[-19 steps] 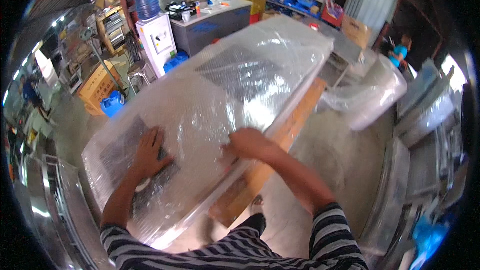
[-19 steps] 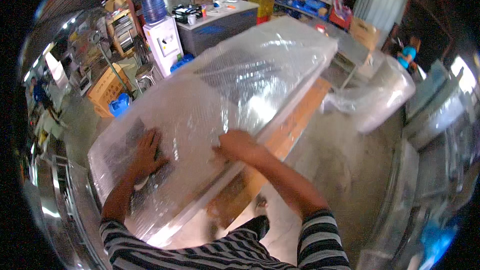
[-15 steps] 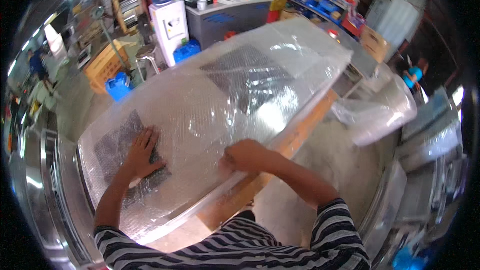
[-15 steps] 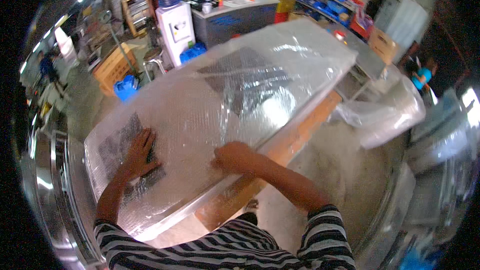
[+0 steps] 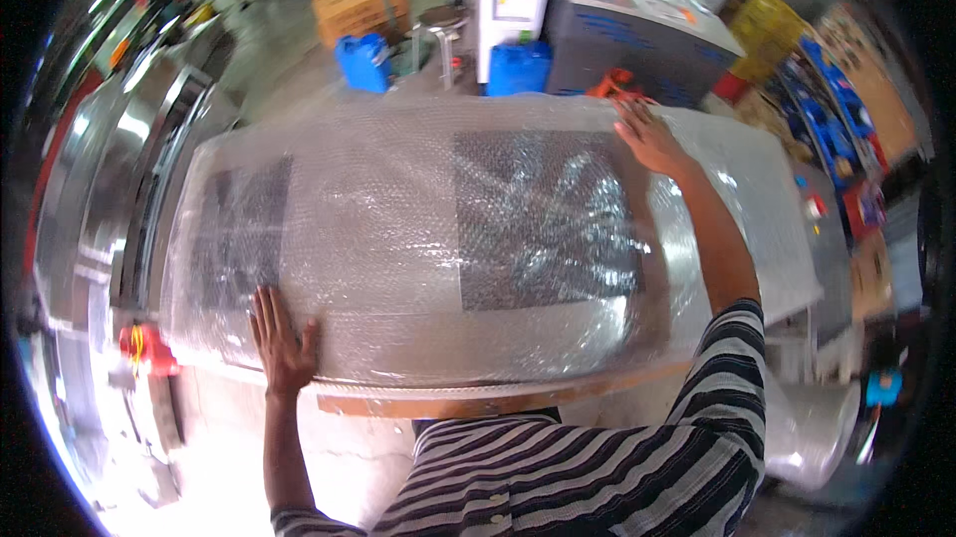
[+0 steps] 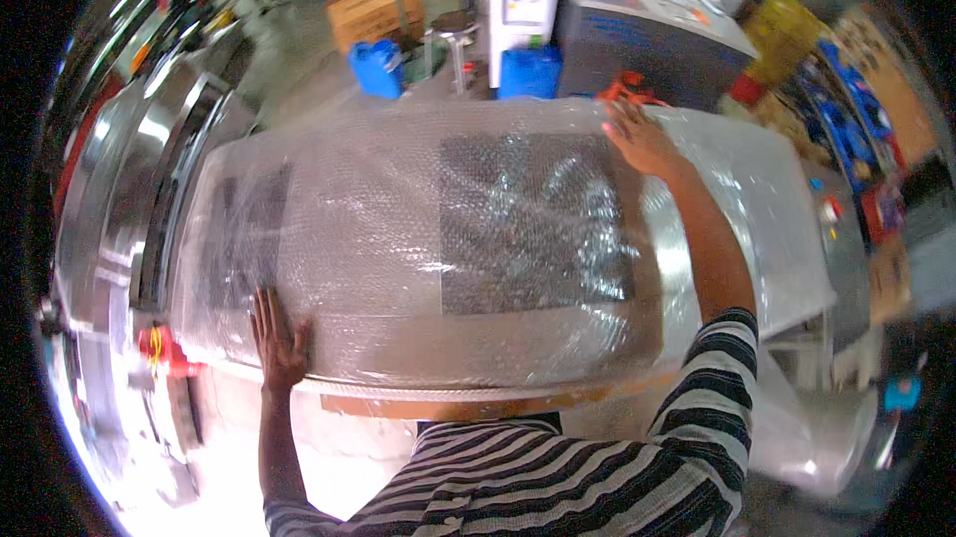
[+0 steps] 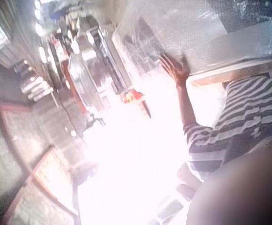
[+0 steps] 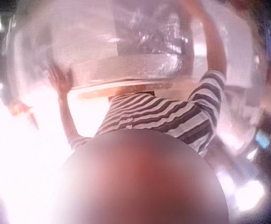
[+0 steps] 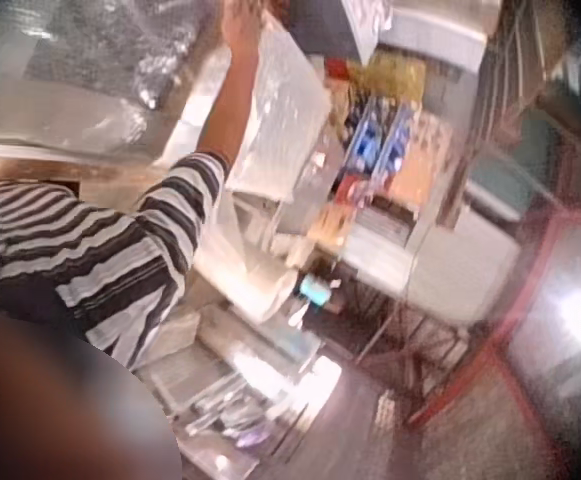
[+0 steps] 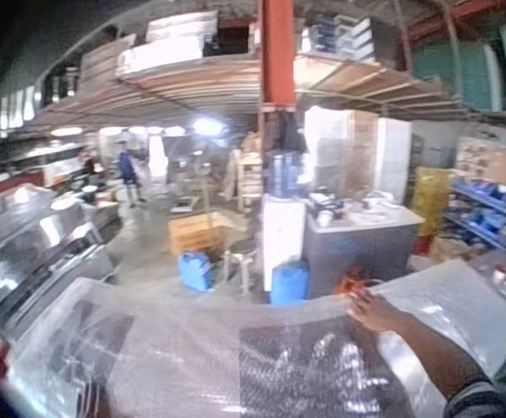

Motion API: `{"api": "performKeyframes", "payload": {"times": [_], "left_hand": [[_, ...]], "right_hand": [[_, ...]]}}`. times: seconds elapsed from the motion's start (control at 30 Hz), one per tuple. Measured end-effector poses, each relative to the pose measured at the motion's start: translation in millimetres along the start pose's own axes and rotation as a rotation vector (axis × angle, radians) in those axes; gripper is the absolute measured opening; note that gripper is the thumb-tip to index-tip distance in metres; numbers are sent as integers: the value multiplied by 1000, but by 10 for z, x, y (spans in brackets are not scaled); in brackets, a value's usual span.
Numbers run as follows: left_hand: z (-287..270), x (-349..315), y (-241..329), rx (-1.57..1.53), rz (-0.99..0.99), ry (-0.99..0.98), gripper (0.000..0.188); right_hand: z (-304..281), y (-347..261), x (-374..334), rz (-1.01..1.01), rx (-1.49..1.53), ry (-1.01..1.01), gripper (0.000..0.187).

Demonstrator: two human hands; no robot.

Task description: The person wraps a large rectangular object with bubble wrap and secures it using a handheld tape dispenser. They smooth the wrap, apply tape along edges, and rotate the item to cover all sides.

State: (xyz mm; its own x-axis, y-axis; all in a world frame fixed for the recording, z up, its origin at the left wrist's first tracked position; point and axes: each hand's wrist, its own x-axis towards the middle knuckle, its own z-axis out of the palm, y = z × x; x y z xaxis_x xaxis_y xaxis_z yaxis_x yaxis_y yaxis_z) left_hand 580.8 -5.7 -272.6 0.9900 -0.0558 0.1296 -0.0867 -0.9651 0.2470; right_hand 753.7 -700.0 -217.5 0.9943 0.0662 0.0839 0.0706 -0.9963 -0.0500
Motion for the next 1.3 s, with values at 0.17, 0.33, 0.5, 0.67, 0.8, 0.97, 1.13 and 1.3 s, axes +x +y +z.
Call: {"api": "performKeyframes", "payload": {"times": [0.17, 0.33, 0.5, 0.67, 0.8, 0.97, 1.13, 1.3], "left_hand": [[-48, -108, -106, 93, -53, -16, 85], [-145, -70, -18, 122, -180, -134, 85], [186, 169, 226, 223, -22, -17, 78], [216, 92, 248, 163, -106, -21, 76], [324, 128, 45, 214, 14, 77, 71], [742, 251, -471, 471, 370, 246, 69], [513, 397, -466, 279, 197, 63, 73], [328, 523, 585, 519, -377, -11, 74]], "right_hand": [[517, 1115, 270, 187, -107, -167, 81], [388, 757, 334, 116, -172, -28, 73], [652, 456, 122, -248, 11, 92, 69], [70, 752, -617, -125, 188, 137, 70], [101, 1076, -2114, 173, -143, 20, 67], [19, 1456, -2777, 246, -70, 42, 70], [191, 1943, -3466, 339, -56, -13, 75], [-75, 2275, -3599, 508, -37, 90, 81]]}}
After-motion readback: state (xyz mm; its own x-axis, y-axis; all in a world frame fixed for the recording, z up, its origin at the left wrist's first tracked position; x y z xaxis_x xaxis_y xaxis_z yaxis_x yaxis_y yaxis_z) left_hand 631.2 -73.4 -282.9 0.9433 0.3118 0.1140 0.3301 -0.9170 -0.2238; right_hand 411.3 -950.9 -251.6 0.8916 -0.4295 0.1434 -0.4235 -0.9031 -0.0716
